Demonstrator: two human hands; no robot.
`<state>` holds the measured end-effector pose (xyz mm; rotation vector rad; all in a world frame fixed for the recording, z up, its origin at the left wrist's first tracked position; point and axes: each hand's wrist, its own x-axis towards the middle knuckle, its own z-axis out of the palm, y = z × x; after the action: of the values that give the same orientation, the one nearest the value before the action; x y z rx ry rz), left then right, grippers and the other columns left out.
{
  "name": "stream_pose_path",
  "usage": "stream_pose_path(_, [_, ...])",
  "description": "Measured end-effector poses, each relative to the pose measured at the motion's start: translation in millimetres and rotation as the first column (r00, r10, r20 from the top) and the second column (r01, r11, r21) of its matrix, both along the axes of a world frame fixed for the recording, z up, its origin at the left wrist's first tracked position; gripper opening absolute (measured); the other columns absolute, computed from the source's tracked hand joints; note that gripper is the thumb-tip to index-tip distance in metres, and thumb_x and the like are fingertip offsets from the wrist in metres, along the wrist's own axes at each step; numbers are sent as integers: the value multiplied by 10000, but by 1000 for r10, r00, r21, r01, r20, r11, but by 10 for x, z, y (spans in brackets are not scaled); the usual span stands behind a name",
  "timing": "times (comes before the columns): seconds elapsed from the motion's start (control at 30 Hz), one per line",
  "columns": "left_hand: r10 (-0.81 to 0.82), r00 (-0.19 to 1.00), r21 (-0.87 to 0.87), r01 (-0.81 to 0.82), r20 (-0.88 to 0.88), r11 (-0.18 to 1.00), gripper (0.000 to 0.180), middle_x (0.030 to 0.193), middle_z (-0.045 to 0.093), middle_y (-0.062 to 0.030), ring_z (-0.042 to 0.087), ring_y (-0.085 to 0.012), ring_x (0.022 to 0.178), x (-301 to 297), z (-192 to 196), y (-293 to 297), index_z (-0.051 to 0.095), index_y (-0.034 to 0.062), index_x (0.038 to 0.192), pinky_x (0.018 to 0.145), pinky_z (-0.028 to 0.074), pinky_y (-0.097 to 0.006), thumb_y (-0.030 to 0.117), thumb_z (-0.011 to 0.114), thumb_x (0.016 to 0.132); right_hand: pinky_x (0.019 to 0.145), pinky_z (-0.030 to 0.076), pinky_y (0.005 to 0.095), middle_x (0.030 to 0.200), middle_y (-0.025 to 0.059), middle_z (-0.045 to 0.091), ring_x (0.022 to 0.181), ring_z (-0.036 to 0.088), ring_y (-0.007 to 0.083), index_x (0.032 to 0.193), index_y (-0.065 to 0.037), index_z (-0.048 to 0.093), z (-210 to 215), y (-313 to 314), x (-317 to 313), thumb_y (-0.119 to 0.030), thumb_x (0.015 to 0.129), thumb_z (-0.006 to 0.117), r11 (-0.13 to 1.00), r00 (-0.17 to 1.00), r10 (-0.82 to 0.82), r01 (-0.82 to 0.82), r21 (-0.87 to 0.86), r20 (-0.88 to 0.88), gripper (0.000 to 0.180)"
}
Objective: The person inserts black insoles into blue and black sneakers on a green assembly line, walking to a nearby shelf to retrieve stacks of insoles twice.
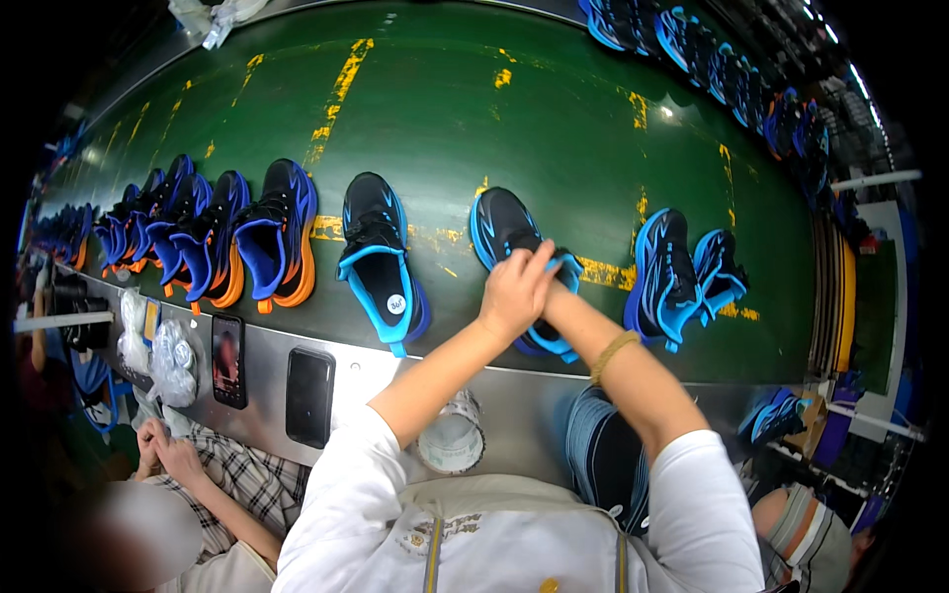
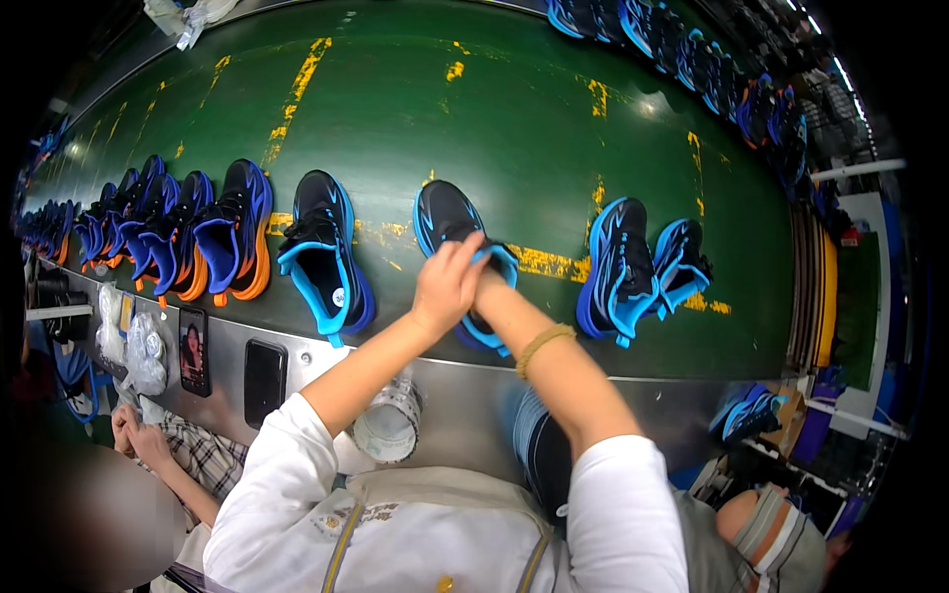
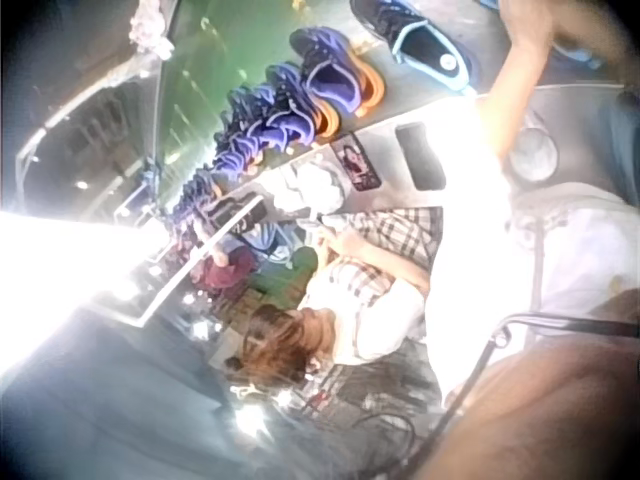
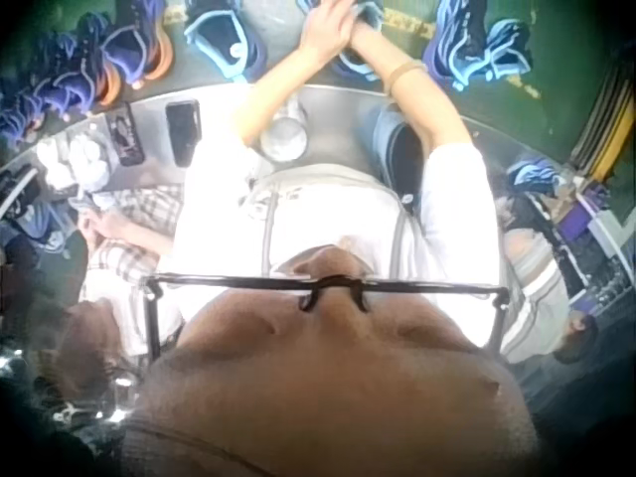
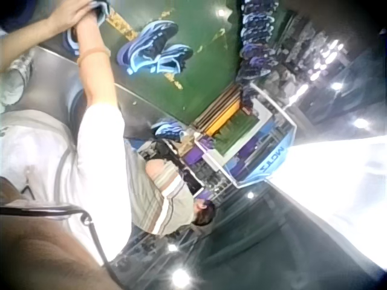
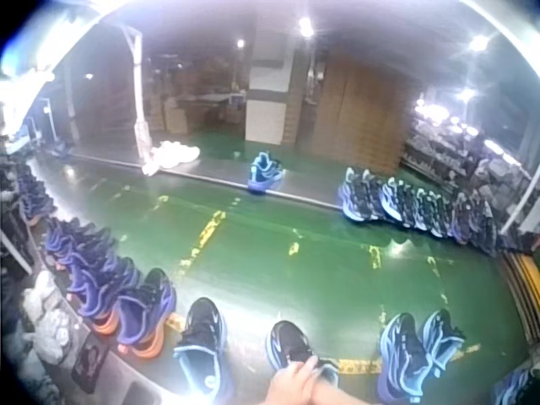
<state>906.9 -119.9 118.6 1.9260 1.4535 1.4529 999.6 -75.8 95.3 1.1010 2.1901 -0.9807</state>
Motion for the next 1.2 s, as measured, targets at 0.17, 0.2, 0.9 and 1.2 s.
stream_pose_path(0.17, [-87,989,51,93,-117,994,446,774,477,-97,469,-254,615,-55,-98,-35,515,17,1126,564,401,-331,71,631,698,982,287,406,1245,223,413,1169,386,315,1154,-25,493,-191,2,28,-190,794,466,999,1000,-4,4,36,-24,398])
stream_pose_path(0.2, [-93,987,43,99,-128,994,447,772,476,-94,470,-247,620,-53,-104,-28,516,17,1124,565,398,-330,72,629,695,979,289,408,1241,223,416,1165,389,315,1151,-25,494,-204,-1,65,-189,793,466,999,1000,-9,9,37,-25,394])
stream_pose_path(0.9, [-27,977,177,66,-212,982,389,723,460,-68,450,-183,555,1,-116,109,547,55,1079,525,364,-288,80,557,691,922,330,434,1151,215,481,1073,457,319,1070,-30,528,-363,204,15,-177,783,471,992,998,55,-53,112,-14,328])
stream_pose_path(1.2, [-14,959,192,71,-285,979,412,768,488,-77,460,-196,592,7,-166,42,540,64,1093,540,365,-297,92,565,683,898,348,446,1113,212,509,1033,487,321,1036,-32,543,-380,205,-19,-172,778,473,981,993,118,-118,151,7,301])
